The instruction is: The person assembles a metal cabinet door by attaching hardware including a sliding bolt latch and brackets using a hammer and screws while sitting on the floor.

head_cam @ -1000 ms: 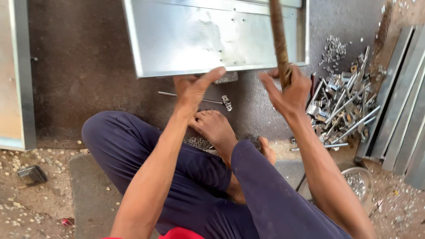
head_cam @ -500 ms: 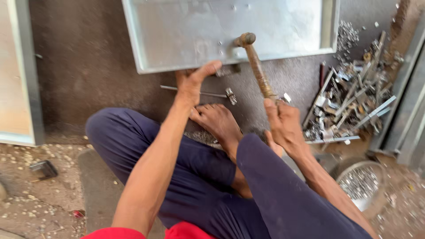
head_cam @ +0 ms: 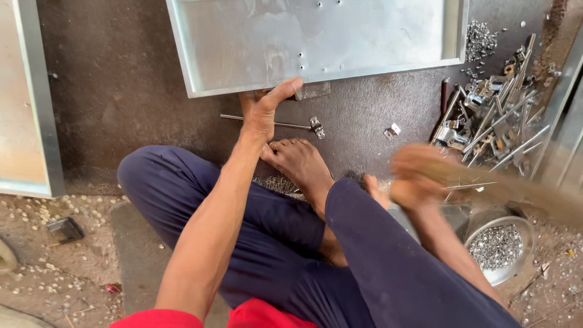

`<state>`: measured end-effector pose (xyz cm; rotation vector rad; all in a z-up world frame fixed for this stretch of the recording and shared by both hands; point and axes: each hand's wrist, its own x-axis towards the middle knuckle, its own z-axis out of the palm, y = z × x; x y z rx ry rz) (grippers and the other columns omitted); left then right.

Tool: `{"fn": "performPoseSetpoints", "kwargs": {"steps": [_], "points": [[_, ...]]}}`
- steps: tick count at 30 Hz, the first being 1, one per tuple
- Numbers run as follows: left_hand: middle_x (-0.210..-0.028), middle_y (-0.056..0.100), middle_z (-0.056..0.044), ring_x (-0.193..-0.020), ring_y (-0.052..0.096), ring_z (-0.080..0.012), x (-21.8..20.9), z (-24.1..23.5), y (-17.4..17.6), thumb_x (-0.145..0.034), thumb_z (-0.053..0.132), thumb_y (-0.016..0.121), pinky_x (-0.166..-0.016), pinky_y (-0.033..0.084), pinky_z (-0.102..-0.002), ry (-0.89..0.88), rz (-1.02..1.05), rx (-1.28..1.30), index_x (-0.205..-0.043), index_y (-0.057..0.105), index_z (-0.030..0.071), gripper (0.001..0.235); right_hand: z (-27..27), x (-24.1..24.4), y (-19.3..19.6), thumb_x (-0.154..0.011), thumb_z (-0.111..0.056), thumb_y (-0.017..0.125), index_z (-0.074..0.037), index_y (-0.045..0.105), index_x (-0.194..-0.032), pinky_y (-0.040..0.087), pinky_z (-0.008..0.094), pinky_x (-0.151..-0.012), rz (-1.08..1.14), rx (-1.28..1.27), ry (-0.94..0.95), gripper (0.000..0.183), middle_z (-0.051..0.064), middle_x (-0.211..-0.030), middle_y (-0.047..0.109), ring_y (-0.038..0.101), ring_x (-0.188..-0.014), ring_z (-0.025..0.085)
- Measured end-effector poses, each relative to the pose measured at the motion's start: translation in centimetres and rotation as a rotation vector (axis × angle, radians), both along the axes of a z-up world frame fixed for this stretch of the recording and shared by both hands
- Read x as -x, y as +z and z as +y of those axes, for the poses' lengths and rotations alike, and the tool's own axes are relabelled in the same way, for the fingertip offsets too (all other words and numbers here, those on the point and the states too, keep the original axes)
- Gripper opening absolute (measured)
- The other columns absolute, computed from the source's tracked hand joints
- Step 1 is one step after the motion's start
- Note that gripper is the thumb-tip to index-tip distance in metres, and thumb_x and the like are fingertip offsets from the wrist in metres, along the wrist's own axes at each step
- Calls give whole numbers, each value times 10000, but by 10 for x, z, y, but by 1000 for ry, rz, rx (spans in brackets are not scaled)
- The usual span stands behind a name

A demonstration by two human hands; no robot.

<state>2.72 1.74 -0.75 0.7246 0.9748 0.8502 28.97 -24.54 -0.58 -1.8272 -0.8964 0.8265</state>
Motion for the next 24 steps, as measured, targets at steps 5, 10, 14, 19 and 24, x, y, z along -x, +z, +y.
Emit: {"fn": "performPoseSetpoints", "kwargs": {"steps": [5,10,14,19,24], "points": [[-1114,715,-165,-1013,721,-263,-7,0,7,-694,35,923,-978,583,-418,72,-86,-23,-1218,653,-47,594,46,13,23,-1070,-352,563,-4,531,-956,409,379,-600,-391,66,142,368,141,-840,526,492,-647,229],[-1065,724,-92,-999,747,-246,-6,0,12,-668,36,909,-978,585,-373,68,-72,-33,-1205,624,17,608,35,50,64,-1023,-366,553,64,571,-1048,431,438,-597,-858,-213,365,431,230,-909,586,544,-651,303],[-1042,693,-48,-954,687,-188,-6,-1,27,-721,68,923,-923,564,-338,81,-22,-94,-1177,644,16,537,24,54,59,-986,-377,545,118,603,-1121,448,485,-594,-1092,-306,471,517,301,-965,634,586,-654,362],[-726,449,-91,-576,374,-264,-13,-34,20,-970,209,887,-544,361,-443,130,245,100,-1001,609,-88,408,-13,24,29,-1000,-400,645,0,662,-882,430,424,-455,-848,138,290,418,143,-672,618,547,-494,282],[-907,745,9,-795,704,-131,-99,-96,27,-943,235,735,-677,579,-343,-344,260,-548,-1022,783,115,152,-35,-8,15,-1034,-281,577,-15,655,-937,483,417,-528,-661,173,248,294,163,-756,633,623,-615,313]]}}
